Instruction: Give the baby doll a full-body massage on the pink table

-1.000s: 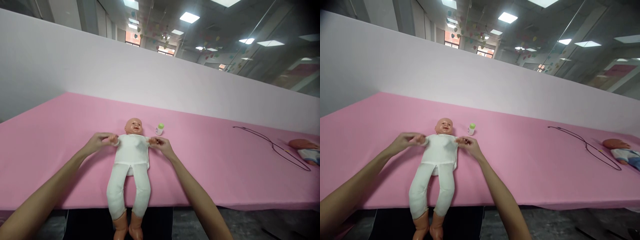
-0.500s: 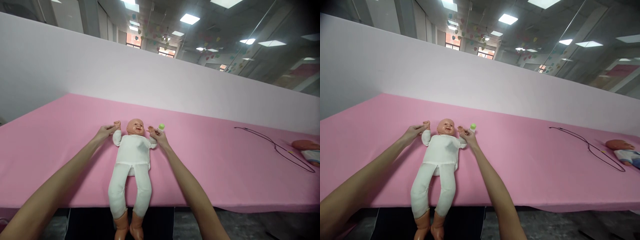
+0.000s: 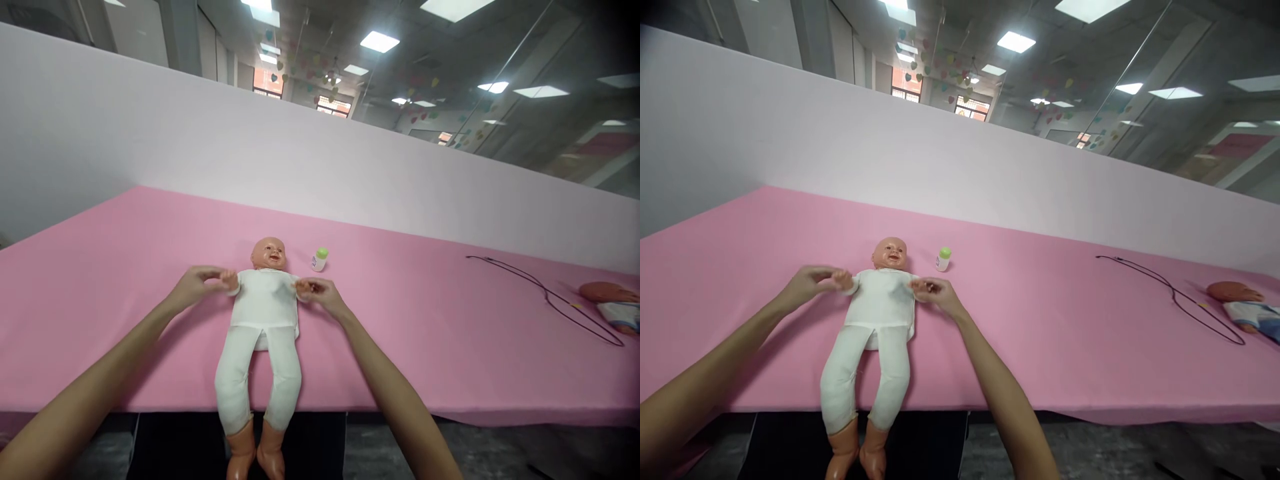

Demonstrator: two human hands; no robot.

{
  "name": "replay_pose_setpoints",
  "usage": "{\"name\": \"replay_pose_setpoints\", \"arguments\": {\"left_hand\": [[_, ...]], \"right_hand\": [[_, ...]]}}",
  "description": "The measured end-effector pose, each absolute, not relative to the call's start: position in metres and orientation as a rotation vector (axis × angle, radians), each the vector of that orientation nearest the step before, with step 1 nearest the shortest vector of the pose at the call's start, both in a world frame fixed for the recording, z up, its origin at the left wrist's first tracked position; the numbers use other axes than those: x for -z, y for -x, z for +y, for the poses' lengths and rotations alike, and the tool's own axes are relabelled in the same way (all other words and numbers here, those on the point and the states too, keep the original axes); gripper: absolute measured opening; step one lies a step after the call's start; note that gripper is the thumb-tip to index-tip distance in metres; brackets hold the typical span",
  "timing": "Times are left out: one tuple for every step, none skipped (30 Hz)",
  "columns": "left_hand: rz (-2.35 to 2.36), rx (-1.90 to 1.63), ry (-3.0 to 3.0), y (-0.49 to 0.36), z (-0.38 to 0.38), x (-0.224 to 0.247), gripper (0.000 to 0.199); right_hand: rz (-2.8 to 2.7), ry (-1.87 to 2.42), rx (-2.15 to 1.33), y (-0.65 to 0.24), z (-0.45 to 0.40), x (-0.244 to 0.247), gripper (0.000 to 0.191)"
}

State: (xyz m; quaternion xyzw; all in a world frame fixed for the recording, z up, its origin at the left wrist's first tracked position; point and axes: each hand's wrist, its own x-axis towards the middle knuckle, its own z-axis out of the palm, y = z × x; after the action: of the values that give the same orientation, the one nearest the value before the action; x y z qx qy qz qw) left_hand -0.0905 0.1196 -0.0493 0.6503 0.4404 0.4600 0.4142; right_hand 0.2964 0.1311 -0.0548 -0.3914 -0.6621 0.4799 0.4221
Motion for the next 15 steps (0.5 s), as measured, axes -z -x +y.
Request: {"name": "replay_pose_setpoints", "arguments": {"left_hand": [[1.153, -1.241, -1.496, 0.081, 0.134, 0.044, 0.041], [1.189, -1.301, -1.366, 0.071, 0.148, 0.039, 0.044], [1.234, -1.328, -1.247, 0.062, 0.161, 0.035, 0.044], [1.3, -1.322, -1.149, 0.053, 0.173, 0.034, 0.043], [1.357, -1.3, -1.078, 0.045, 0.183, 0.033, 0.042], [1.41, -1.27, -1.027, 0.038, 0.191, 0.034, 0.042], [1.446, -1.241, -0.999, 0.034, 0.196, 0.035, 0.042], [1.46, -1.221, -0.987, 0.031, 0.199, 0.036, 0.041], [1.46, -1.21, -0.982, 0.03, 0.199, 0.037, 0.041], [1.465, -1.203, -0.97, 0.031, 0.197, 0.038, 0.041], [1.46, -1.203, -0.962, 0.034, 0.193, 0.038, 0.042], [1.439, -1.213, -0.97, 0.039, 0.187, 0.038, 0.043], [1.401, -1.228, -1.005, 0.046, 0.178, 0.037, 0.044], [1.346, -1.241, -1.074, 0.054, 0.167, 0.037, 0.045], [1.275, -1.236, -1.181, 0.063, 0.154, 0.037, 0.044]], "right_hand": [[-1.553, 1.018, -1.165, -0.289, 0.144, 0.051, 0.041], [-1.452, 1.072, -1.137, -0.281, 0.157, 0.048, 0.041], [-1.36, 1.138, -1.126, -0.273, 0.17, 0.047, 0.04], [-1.277, 1.208, -1.132, -0.266, 0.181, 0.046, 0.039], [-1.214, 1.269, -1.143, -0.26, 0.191, 0.048, 0.037], [-1.168, 1.319, -1.157, -0.255, 0.198, 0.05, 0.035], [-1.139, 1.352, -1.167, -0.251, 0.204, 0.052, 0.033], [-1.127, 1.368, -1.171, -0.249, 0.207, 0.055, 0.031], [-1.125, 1.369, -1.174, -0.249, 0.208, 0.058, 0.031], [-1.12, 1.371, -1.181, -0.25, 0.207, 0.059, 0.03], [-1.128, 1.364, -1.191, -0.254, 0.204, 0.06, 0.031], [-1.158, 1.342, -1.202, -0.26, 0.2, 0.058, 0.033], [-1.213, 1.301, -1.216, -0.267, 0.193, 0.056, 0.035], [-1.293, 1.245, -1.231, -0.276, 0.184, 0.052, 0.037], [-1.402, 1.178, -1.248, -0.285, 0.174, 0.048, 0.037]]}}
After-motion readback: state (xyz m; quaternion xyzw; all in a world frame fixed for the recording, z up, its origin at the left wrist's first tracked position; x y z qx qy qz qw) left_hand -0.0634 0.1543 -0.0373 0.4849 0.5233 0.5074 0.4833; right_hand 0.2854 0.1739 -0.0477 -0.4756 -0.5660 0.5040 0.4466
